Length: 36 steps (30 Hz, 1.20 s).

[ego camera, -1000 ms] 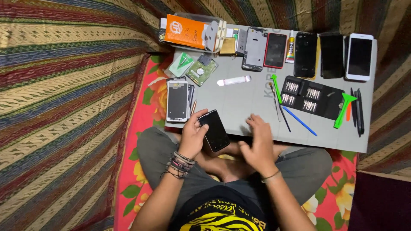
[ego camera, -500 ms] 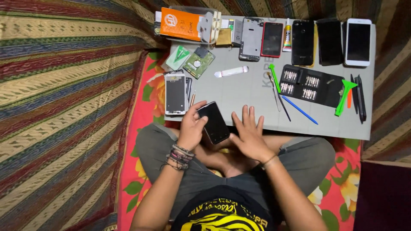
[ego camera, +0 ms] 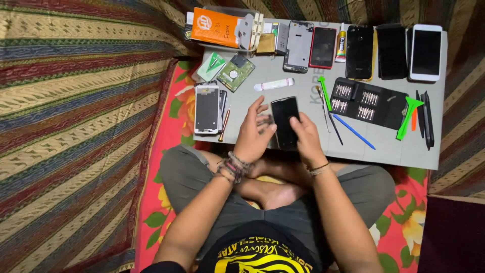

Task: The person is prying open a smartphone, removing the back cover and screen, and handling internal components like the battery.

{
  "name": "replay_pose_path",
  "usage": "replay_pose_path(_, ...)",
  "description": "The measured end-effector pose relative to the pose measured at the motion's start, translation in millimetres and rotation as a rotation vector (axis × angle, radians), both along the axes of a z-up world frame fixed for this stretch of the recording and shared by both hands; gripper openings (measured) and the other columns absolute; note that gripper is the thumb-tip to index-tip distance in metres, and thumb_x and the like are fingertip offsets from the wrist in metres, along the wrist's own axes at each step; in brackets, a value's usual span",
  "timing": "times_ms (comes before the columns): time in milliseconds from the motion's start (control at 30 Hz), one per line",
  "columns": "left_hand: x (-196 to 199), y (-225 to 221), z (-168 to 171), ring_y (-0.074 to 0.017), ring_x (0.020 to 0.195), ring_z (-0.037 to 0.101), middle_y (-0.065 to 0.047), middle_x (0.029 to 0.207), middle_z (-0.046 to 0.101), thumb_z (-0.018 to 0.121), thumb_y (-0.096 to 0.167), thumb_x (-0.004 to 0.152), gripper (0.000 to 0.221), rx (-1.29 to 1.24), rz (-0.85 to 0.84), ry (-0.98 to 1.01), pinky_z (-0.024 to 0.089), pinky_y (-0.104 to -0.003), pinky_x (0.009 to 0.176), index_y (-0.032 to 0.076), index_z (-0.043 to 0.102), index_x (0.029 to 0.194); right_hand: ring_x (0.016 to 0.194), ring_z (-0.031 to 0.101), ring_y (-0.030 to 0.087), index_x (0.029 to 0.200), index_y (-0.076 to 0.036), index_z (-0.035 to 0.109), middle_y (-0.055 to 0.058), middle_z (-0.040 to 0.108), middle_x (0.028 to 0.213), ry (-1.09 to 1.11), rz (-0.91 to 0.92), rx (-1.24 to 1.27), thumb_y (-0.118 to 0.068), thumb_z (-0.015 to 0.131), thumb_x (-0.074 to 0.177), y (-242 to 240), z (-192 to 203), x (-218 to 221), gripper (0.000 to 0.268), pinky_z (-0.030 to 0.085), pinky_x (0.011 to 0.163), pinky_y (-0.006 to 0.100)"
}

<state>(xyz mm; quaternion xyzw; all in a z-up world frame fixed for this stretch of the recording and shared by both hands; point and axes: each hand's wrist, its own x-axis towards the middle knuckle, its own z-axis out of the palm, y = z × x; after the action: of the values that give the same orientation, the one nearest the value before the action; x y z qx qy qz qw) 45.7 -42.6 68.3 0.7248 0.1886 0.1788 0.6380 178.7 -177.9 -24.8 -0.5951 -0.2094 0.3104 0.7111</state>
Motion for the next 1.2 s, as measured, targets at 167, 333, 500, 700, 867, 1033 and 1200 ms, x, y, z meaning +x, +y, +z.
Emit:
replay_pose_path(167,-17,9,-21,-0.0506,0.15,0.015,-0.032,0.161,0.018,0.071,0.027,0.087,0.09,0.563,-0.388,0.384,0.016,-0.059,0.122,0.002,0.023,0.16,0.085,0.065,0.009,0.116,-0.008,0.065,0.002,0.071,0.094,0.005,-0.08,0.028,-0.024,0.053,0.109,-8,-16,20,0.021,0.053,0.082,0.029)
replay_pose_path(333,-12,8,-26,-0.0474,0.154,-0.007,-0.029,0.167,-0.005,0.081,0.055,0.074,0.123,0.902,-0.65,0.642,-0.004,-0.053,0.124,0.007,0.012,0.163,0.085,0.064,0.009,0.119,-0.007,0.065,0.001,0.07,0.094,-0.015,-0.087,0.004,-0.023,0.053,0.11,-5,-20,17,0.022,0.053,0.083,0.028)
replay_pose_path(500,0,-2,-37,-0.0409,0.153,-0.023,-0.02,0.168,-0.022,0.075,0.073,0.068,0.139,1.015,-0.723,0.967,-0.02,-0.049,0.121,0.017,-0.008,0.164,0.085,0.064,0.007,0.116,-0.009,0.065,0.0,0.07,0.092,-0.008,-0.126,0.007,-0.024,0.052,0.11,-8,-11,12,0.021,0.053,0.082,0.026)
replay_pose_path(700,-3,-4,-26,-0.0403,0.151,-0.027,-0.019,0.167,-0.025,0.072,0.072,0.07,0.135,1.014,-0.738,0.981,-0.019,-0.052,0.12,0.017,-0.01,0.164,0.085,0.068,0.012,0.119,-0.005,0.065,0.006,0.073,0.096,0.039,-0.166,0.08,-0.025,0.052,0.11,-17,-19,17,0.025,0.055,0.084,0.03)
replay_pose_path(867,-11,-8,-28,-0.0416,0.152,-0.025,-0.021,0.168,-0.021,0.072,0.069,0.073,0.13,1.036,-0.656,0.899,-0.017,-0.052,0.121,0.017,-0.005,0.164,0.086,0.067,0.011,0.116,-0.005,0.064,0.005,0.072,0.094,0.044,-0.191,0.13,-0.024,0.053,0.109,-13,-10,8,0.023,0.055,0.086,0.029)
replay_pose_path(1033,-44,-7,-106,-0.0418,0.156,-0.005,-0.023,0.169,-0.004,0.078,0.05,0.078,0.116,1.204,-0.394,0.567,-0.001,-0.054,0.126,0.018,0.007,0.165,0.082,0.064,0.007,0.112,-0.009,0.062,0.0,0.067,0.091,0.005,-0.223,0.141,-0.026,0.057,0.108,-7,-17,12,0.018,0.055,0.08,0.025)
replay_pose_path(1200,-101,-28,-192,-0.0463,0.146,0.032,-0.028,0.154,0.037,0.073,0.052,0.078,0.103,1.086,-0.263,0.259,0.018,-0.06,0.121,0.011,0.027,0.161,0.079,0.064,0.007,0.106,-0.009,0.062,0.001,0.068,0.089,-0.06,-0.188,0.1,-0.026,0.059,0.108,-5,-5,0,0.018,0.055,0.077,0.024)
